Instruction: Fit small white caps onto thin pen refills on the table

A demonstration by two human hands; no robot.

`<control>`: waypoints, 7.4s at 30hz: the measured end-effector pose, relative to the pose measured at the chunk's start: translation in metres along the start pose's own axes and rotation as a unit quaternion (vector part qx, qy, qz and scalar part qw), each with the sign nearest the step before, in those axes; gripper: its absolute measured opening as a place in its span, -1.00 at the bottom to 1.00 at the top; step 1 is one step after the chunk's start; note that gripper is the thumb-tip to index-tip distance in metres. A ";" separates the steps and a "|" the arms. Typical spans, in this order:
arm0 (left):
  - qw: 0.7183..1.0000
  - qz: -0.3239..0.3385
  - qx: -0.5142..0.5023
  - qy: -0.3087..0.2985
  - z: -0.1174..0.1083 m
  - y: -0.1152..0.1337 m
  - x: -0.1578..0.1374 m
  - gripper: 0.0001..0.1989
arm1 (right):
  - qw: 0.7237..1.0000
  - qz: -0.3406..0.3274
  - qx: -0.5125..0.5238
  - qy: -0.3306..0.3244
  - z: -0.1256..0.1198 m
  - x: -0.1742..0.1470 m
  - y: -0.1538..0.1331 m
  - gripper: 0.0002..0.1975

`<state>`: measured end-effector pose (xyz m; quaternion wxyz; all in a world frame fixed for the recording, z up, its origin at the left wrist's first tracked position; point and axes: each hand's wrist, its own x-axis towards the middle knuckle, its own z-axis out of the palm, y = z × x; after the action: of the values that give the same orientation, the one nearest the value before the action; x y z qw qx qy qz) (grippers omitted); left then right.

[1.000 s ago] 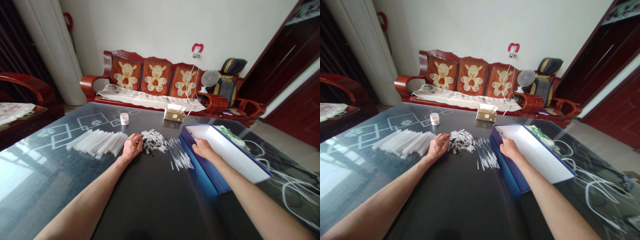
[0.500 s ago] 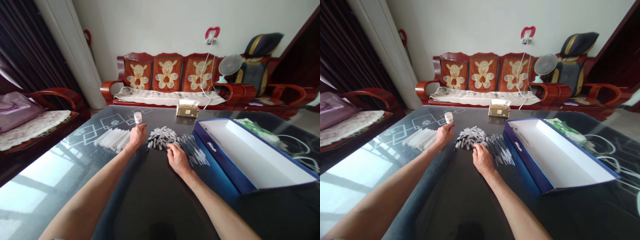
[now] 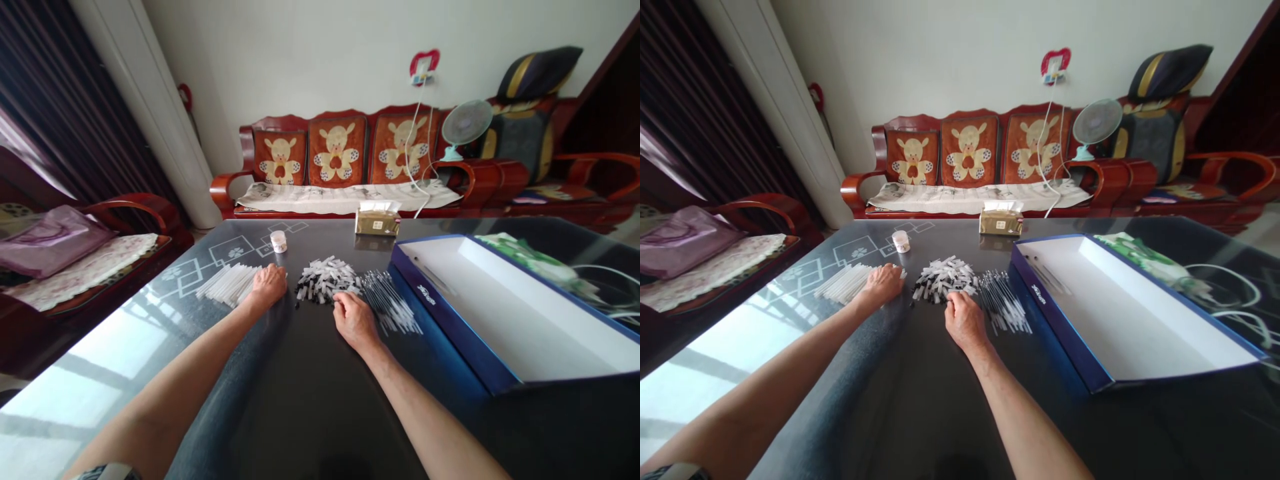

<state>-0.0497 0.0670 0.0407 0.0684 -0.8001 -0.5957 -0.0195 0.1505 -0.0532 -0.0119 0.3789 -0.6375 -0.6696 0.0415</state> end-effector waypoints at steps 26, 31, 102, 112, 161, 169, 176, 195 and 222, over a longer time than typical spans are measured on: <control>0.962 -0.016 -0.251 0.106 -0.007 0.048 -0.006 -0.73 | 0.991 -0.011 0.078 0.106 0.006 0.004 0.009 -0.77; 0.897 -0.001 -0.380 0.225 0.019 0.072 -0.009 -0.65 | 0.995 -0.018 0.057 0.085 0.005 0.002 0.005 -0.76; 0.889 0.291 -0.220 0.275 0.020 0.093 -0.027 -0.62 | 0.891 0.134 0.433 0.031 -0.017 0.019 0.015 -0.56; 0.900 0.282 -0.217 0.252 0.023 0.092 -0.028 -0.63 | 0.839 0.163 0.495 0.155 -0.022 0.027 0.013 -0.59; 0.910 0.266 -0.210 0.240 0.031 0.087 -0.021 -0.65 | 0.781 0.259 0.563 0.080 -0.002 0.023 0.017 -0.66; 0.916 0.266 -0.197 0.228 0.030 0.087 -0.020 -0.67 | 0.810 0.238 0.531 0.072 0.000 0.022 0.019 -0.64; 0.917 0.274 -0.195 0.217 0.028 0.085 -0.022 -0.67 | 0.840 0.219 0.491 0.070 0.004 0.021 0.023 -0.62; 0.904 0.302 -0.193 0.234 0.023 0.083 -0.020 -0.71 | 0.858 0.239 0.452 0.043 -0.003 0.021 0.015 -0.60; 0.896 0.320 -0.202 0.231 0.029 0.081 -0.018 -0.70 | 0.879 0.235 0.413 0.040 -0.009 0.020 0.010 -0.69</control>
<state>0.0214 0.0310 0.0027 0.0435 -0.9172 -0.2577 -0.3008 0.1660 -0.0371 -0.0015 0.6130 -0.5630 -0.4068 0.3764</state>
